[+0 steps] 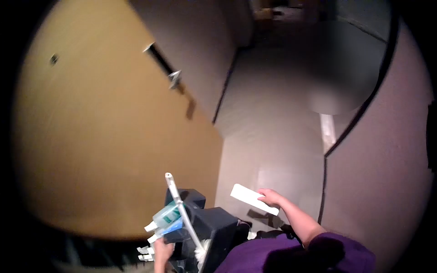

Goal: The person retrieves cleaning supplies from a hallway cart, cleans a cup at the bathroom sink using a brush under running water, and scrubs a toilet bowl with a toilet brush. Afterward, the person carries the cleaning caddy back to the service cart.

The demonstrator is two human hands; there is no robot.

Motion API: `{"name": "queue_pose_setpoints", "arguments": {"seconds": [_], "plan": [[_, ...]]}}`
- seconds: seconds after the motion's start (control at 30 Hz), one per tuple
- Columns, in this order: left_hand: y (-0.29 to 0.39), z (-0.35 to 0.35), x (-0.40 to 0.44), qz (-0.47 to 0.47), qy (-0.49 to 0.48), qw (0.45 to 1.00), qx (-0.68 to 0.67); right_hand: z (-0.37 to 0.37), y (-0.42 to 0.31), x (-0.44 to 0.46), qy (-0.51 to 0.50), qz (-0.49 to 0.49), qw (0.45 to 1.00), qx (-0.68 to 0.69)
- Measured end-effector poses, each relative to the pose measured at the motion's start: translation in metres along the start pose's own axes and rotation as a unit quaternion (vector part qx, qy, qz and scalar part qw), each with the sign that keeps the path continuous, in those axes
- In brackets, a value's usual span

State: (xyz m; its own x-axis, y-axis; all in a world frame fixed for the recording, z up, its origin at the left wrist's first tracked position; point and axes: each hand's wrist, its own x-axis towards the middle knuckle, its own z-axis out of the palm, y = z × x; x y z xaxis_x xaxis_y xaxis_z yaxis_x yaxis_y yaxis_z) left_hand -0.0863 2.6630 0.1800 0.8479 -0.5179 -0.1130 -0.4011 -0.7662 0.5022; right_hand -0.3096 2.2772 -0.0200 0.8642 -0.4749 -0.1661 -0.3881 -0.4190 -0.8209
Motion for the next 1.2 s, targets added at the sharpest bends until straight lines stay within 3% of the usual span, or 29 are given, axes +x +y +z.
{"name": "queue_pose_setpoints", "arguments": {"seconds": [0.07,0.1,0.2,0.27,0.37,0.4,0.43,0.47,0.53,0.6,0.63,0.67,0.7,0.73,0.8,0.83,0.87,0.9,1.03,1.13,1.2], "plan": [[-0.027,0.015,0.02,0.115,-0.015,0.991,0.074,0.021,-0.018,-0.078,0.126,0.148,0.981,-0.008],[-0.026,0.013,0.019,0.118,-0.052,0.986,0.107,0.039,-0.018,-0.113,0.185,0.215,0.959,-0.005],[-0.071,-0.014,0.038,0.193,-0.118,0.967,0.114,0.102,-0.082,-0.209,0.259,0.347,0.895,-0.11],[-0.057,-0.037,0.041,0.254,-0.133,0.946,0.152,0.146,-0.108,-0.274,0.266,0.411,0.858,-0.154],[-0.074,-0.089,0.015,0.335,-0.158,0.901,0.228,0.256,-0.133,-0.367,0.188,0.57,0.796,-0.081],[-0.082,-0.109,-0.005,0.365,-0.177,0.887,0.222,0.287,-0.152,-0.4,0.145,0.559,0.813,-0.071],[-0.081,-0.116,-0.004,0.382,-0.195,0.87,0.243,0.309,-0.148,-0.406,0.094,0.584,0.803,0.078],[-0.072,-0.11,0.007,0.399,-0.214,0.853,0.259,0.316,-0.143,-0.403,0.073,0.597,0.798,0.045],[-0.072,-0.098,0.002,0.4,-0.266,0.833,0.275,0.336,-0.163,-0.432,0.182,0.608,0.77,0.066],[-0.091,-0.063,0.061,0.416,-0.319,0.801,0.29,0.391,-0.168,-0.384,0.323,0.595,0.719,0.16],[-0.122,-0.009,0.17,0.438,-0.336,0.782,0.289,0.438,-0.141,-0.277,0.41,0.576,0.678,0.202],[-0.112,-0.005,0.18,0.449,-0.361,0.771,0.273,0.419,-0.186,-0.273,0.442,0.576,0.656,0.205],[-0.132,0.016,0.2,0.599,-0.295,0.72,0.186,0.45,-0.185,-0.256,0.457,0.56,0.681,0.113],[-0.15,0.033,0.219,0.672,-0.246,0.685,0.14,0.497,-0.168,-0.227,0.473,0.537,0.698,0.024],[-0.174,0.071,0.244,0.737,-0.16,0.654,0.062,0.517,-0.175,-0.204,0.496,0.476,0.723,0.062],[-0.174,0.077,0.254,0.72,-0.213,0.653,0.099,0.54,-0.147,-0.191,0.44,0.518,0.733,-0.006],[-0.177,0.081,0.264,0.699,-0.264,0.649,0.142,0.514,-0.19,-0.173,0.394,0.56,0.727,0.057],[-0.183,0.085,0.286,0.663,-0.314,0.663,0.149,0.542,-0.164,-0.155,0.404,0.541,0.735,0.059],[-0.164,0.075,0.265,0.717,-0.23,0.642,0.143,0.524,-0.148,-0.138,0.427,0.466,0.766,0.122],[-0.162,0.06,0.224,0.759,-0.162,0.619,0.118,0.528,-0.147,-0.136,0.547,0.432,0.705,0.134],[-0.17,0.077,0.231,0.75,-0.175,0.63,0.103,0.535,-0.149,-0.123,0.541,0.422,0.714,0.143]]}}
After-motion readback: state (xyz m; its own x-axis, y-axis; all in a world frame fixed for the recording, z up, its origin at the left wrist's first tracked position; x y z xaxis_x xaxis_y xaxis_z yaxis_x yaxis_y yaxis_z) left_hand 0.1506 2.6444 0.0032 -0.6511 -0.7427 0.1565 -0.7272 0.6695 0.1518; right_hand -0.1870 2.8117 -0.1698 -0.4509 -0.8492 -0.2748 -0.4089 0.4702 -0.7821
